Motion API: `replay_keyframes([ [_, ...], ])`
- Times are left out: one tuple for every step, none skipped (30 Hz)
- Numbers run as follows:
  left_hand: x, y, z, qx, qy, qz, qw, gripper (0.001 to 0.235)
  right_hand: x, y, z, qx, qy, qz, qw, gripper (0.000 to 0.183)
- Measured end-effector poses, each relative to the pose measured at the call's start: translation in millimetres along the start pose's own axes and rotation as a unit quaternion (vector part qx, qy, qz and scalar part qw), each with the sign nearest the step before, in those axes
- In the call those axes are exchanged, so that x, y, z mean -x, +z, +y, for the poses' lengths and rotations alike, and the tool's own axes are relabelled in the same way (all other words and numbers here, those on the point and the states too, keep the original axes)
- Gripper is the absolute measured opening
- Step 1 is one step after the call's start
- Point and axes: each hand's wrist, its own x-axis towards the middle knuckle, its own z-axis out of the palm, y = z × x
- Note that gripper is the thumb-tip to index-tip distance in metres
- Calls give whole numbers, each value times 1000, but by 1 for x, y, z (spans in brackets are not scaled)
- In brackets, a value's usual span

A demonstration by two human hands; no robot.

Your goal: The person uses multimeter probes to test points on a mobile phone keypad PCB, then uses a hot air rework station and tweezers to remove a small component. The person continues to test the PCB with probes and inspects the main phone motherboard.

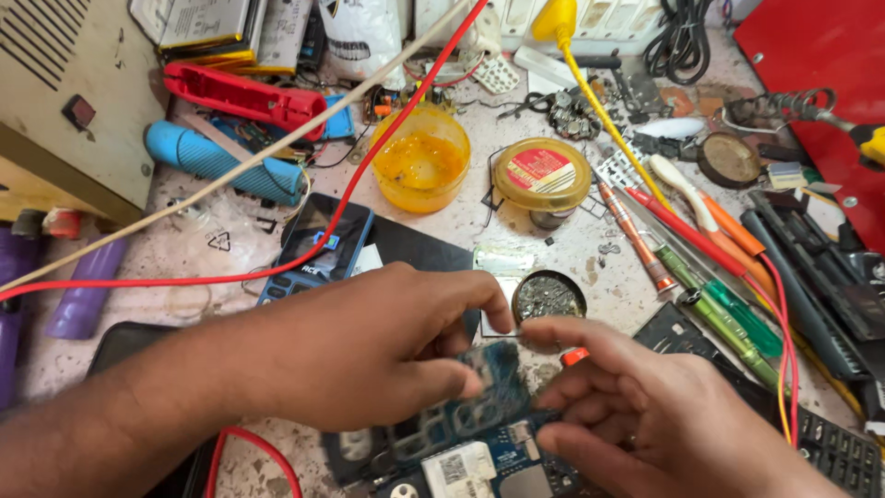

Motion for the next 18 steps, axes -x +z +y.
replay_keyframes([
  [0, -1, -1, 3, -20, -21, 1000, 41, 2, -2, 2, 51, -12, 7, 999, 76],
  [1, 0, -3, 6, -39, -41, 998, 42, 5, -4, 3, 73, -73, 2, 995, 75],
  [1, 3, -5, 14, -8, -33, 999, 38, 5, -4, 4, 93, -95, -1, 991, 73],
  [1, 8, -6, 22, 24, -25, 999, 33, 6, -4, 5, 113, -118, -3, 987, 72],
  [-1, 13, -8, 29, 58, -16, 998, 29, 6, -4, 5, 133, -103, -2, 986, 70],
  [-2, 18, -9, 6, 81, 13, 997, 29, 7, -3, 4, 153, -75, -1, 985, 69],
  [-3, 23, -10, -17, 106, 41, 993, 28, 7, -4, 2, 173, -47, 0, 984, 68],
  [-4, 26, -12, -41, 130, 70, 988, 28, 8, -3, 0, 192, -6, -1, 981, 68],
  [-3, 29, -12, -62, 104, 79, 990, 25, 9, -5, -3, 223, 24, -11, 975, 65],
  [-2, 33, -12, -84, 77, 87, 990, 23, 11, -5, -6, 253, 53, -24, 966, 63],
  [0, 35, -11, -106, 51, 95, 989, 21, 12, -8, -9, 297, 71, -45, 951, 59],
  [1, 36, -11, -116, 65, 110, 985, 22, 13, -10, -11, 329, 87, -64, 938, 57],
  [2, 38, -10, -126, 79, 124, 981, 23, 14, -12, -13, 361, 102, -84, 923, 56],
  [2, 39, -9, -135, 93, 137, 977, 24, 13, -14, -14, 382, 115, -102, 911, 58],
  [2, 38, -9, -113, 82, 121, 983, 24, 14, -14, -14, 393, 120, -109, 905, 60],
  [1, 36, -10, -91, 70, 105, 988, 24, 12, -14, -14, 404, 125, -115, 899, 61],
  [0, 34, -11, -68, 58, 89, 992, 24, 13, -13, -14, 406, 124, -109, 899, 63],
  [-2, 31, -13, -40, 31, 63, 997, 25, 12, -12, -13, 409, 123, -109, 897, 63],
])
